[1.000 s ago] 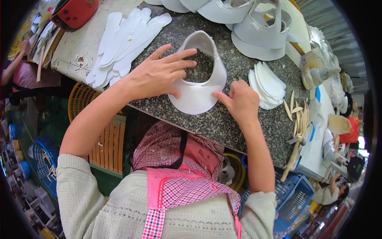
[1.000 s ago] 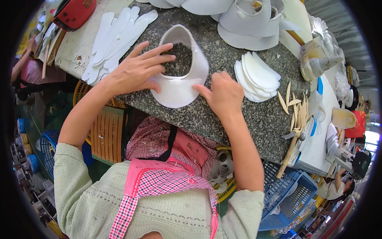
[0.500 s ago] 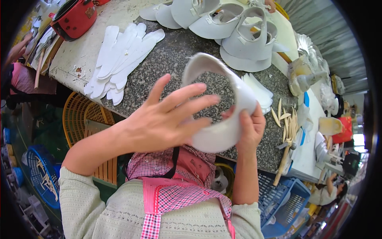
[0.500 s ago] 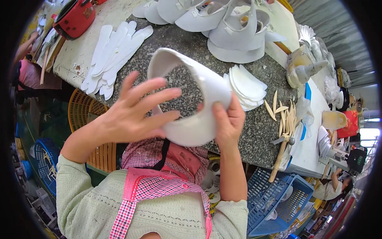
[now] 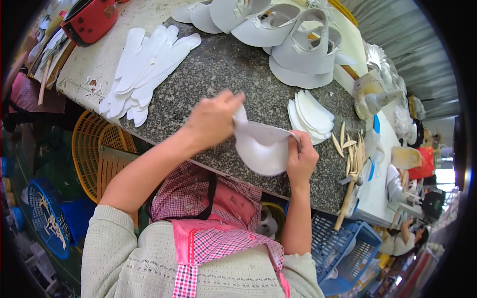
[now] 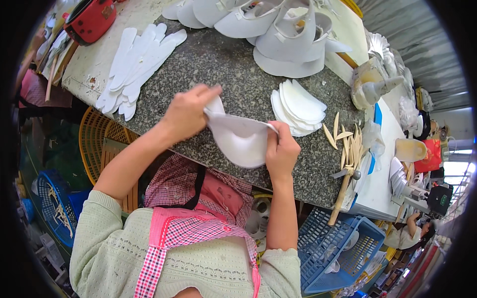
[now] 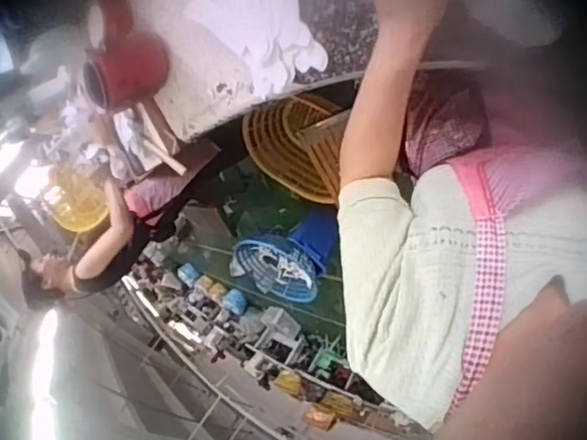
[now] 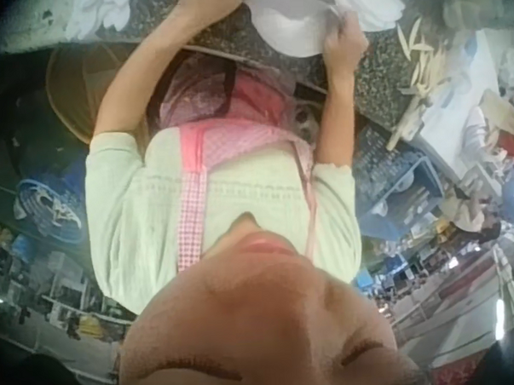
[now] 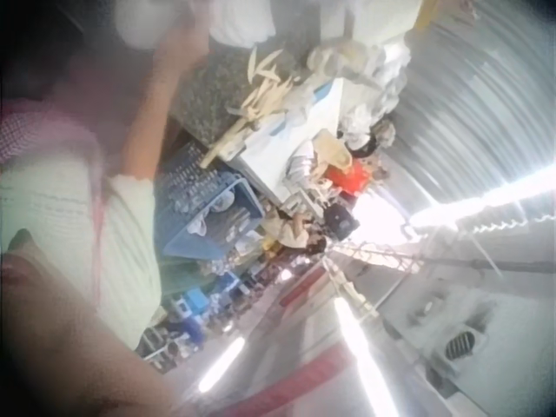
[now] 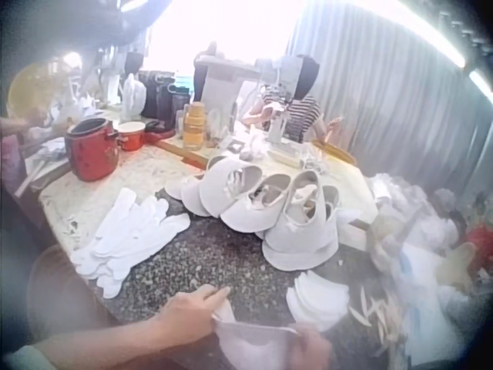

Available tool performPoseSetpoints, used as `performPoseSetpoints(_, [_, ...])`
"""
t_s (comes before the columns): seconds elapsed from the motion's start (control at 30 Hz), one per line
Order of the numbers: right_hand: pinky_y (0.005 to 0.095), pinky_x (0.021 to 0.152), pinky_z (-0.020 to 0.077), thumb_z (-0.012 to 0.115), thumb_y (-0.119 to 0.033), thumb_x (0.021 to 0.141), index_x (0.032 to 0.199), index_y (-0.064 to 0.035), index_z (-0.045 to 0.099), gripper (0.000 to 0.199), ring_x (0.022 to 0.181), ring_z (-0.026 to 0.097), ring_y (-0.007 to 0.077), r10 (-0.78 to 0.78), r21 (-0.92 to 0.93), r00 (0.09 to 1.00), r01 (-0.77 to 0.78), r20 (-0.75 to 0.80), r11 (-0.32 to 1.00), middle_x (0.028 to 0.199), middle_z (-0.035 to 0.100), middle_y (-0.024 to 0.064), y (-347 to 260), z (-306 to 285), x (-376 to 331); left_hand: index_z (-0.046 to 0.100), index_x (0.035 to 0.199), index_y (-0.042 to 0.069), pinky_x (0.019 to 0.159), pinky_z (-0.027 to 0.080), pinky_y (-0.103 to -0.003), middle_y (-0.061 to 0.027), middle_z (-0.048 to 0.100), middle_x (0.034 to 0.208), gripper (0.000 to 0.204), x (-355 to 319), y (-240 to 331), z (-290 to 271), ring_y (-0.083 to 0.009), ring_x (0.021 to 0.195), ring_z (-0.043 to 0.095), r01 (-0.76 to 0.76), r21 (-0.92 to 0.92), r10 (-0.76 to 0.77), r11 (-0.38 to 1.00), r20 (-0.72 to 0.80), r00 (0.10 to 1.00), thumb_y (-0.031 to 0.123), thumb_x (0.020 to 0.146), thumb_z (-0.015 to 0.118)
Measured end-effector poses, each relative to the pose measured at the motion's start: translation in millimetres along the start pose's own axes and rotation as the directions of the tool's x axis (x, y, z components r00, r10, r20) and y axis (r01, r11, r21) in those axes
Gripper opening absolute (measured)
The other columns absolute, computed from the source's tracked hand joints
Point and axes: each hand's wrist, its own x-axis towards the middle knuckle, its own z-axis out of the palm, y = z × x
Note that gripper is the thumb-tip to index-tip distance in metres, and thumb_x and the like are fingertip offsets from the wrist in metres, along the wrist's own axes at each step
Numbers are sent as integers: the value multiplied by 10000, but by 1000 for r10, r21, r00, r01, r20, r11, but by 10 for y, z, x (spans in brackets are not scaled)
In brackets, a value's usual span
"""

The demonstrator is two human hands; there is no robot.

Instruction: The person assembles shoe uppers by inserting reinforcement pieces, trimming excess material with scissors, dipping components into a heated pot, and pressing the layers together by hand.

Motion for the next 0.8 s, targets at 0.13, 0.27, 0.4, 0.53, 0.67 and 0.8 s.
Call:
performPoseSetpoints(0.13, [366, 891, 364, 622, -180, 830, 1125, 17, 514, 371, 1020, 501, 272, -422, -342, 872, 328, -250, 881, 1137, 543, 170, -257, 6, -88, 576, 1150, 25, 768, 526, -365, -168, 573, 1144, 517, 84, 161, -111, -325, 916, 626, -283, 101, 297, 954, -452, 841, -34, 641, 642])
performPoseSetpoints(0.27, [330, 892, 328, 684, -218, 769, 1272, 6, 373, 634, 1163, 389, 231, -384, -259, 840, 302, -382, 917, 1295, 401, 114, -332, 14, -362, 611, 1112, 22, 737, 526, -324, -160, 582, 1103, 504, 22, 358, -161, -277, 917, 630, -412, -5, 351, 911, -514, 783, -11, 616, 691])
performPoseSetpoints(0.4, [298, 807, 385, 654, -244, 804, 1232, 15, 406, 559, 1044, 480, 191, 17, 245, 749, 195, -662, 950, 1144, 500, 113, -297, 85, -301, 617, 1084, 40, 652, 540, -331, -126, 565, 1050, 464, -12, 371, -245, -266, 791, 632, -378, -56, 272, 924, -598, 754, -25, 625, 639])
performPoseSetpoints(0.53, [225, 541, 437, 625, -272, 847, 1031, 45, 553, 374, 648, 566, 129, -8, 911, 1000, -7, 11, 412, 869, 627, 82, -504, 377, -335, 647, 1062, 29, 671, 526, -304, -150, 547, 1044, 467, -52, 450, -174, -243, 788, 607, -481, 265, 548, 836, -467, 694, 20, 602, 731])
performPoseSetpoints(0.67, [289, 566, 500, 511, -95, 902, 1101, 71, 528, 259, 731, 616, 182, 109, 869, 985, -170, 135, 464, 911, 630, 126, -601, 340, -153, 557, 1164, 17, 666, 534, -315, -187, 528, 1134, 421, 2, 279, -104, -300, 851, 630, -504, 252, 548, 826, -571, 611, 39, 744, 580])
performPoseSetpoints(0.8, [307, 577, 508, 559, -67, 873, 1172, 61, 495, 332, 765, 621, 218, -49, 838, 987, -105, 155, 536, 978, 622, 144, -529, 315, -178, 466, 1271, 37, 767, 526, -354, -205, 489, 1201, 549, -21, -56, 115, -344, 956, 595, -391, 117, 396, 913, -489, 778, 7, 738, 594])
